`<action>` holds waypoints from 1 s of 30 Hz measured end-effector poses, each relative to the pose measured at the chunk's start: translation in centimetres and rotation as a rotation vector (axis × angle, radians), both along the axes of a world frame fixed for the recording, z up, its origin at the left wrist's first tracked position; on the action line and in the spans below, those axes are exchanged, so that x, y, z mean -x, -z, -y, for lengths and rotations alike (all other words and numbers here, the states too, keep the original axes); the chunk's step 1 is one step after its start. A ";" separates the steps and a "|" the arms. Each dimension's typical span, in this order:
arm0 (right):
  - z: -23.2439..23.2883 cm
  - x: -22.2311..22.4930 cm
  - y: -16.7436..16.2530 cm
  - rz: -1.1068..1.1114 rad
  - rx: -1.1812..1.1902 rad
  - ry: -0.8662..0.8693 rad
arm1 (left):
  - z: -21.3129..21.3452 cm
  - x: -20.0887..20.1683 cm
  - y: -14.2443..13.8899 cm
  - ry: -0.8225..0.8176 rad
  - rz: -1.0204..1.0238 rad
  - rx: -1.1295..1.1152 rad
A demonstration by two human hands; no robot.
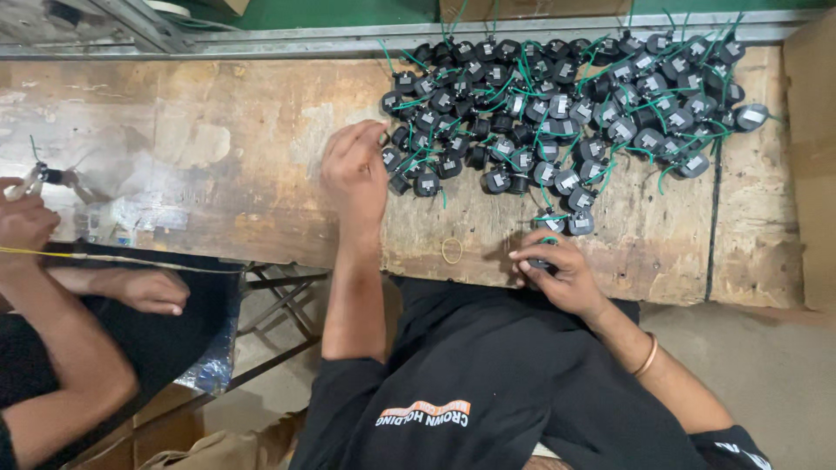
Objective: The person sits at a factory workbench and handles black plug-shaped components with green wires one at a time, picking each from a large pile, working on it with both hands, and setting it back on the bench. A coworker beside them uses pliers on similar components.
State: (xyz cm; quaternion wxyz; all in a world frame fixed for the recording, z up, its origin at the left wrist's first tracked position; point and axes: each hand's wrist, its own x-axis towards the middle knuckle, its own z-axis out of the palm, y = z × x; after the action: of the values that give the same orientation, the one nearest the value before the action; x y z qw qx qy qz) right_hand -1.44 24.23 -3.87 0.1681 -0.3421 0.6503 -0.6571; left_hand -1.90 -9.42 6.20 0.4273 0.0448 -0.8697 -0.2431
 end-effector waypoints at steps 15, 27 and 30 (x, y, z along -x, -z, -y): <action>-0.4 0.3 1.3 -0.250 -0.121 0.096 | -11.6 -4.4 3.9 0.938 -0.012 -0.371; 0.8 0.2 -0.6 -0.361 -0.129 0.114 | -12.1 -5.9 5.7 0.685 0.110 -0.521; 0.2 0.4 -1.1 -0.179 -0.048 0.101 | -7.7 -5.1 4.4 0.429 -0.037 -0.470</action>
State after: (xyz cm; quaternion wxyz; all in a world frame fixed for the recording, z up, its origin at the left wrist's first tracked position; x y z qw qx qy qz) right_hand -1.88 24.03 -2.80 0.0843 -0.3619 0.6947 -0.6159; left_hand 3.23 -1.71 1.83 0.3598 -0.0467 -0.7716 -0.5226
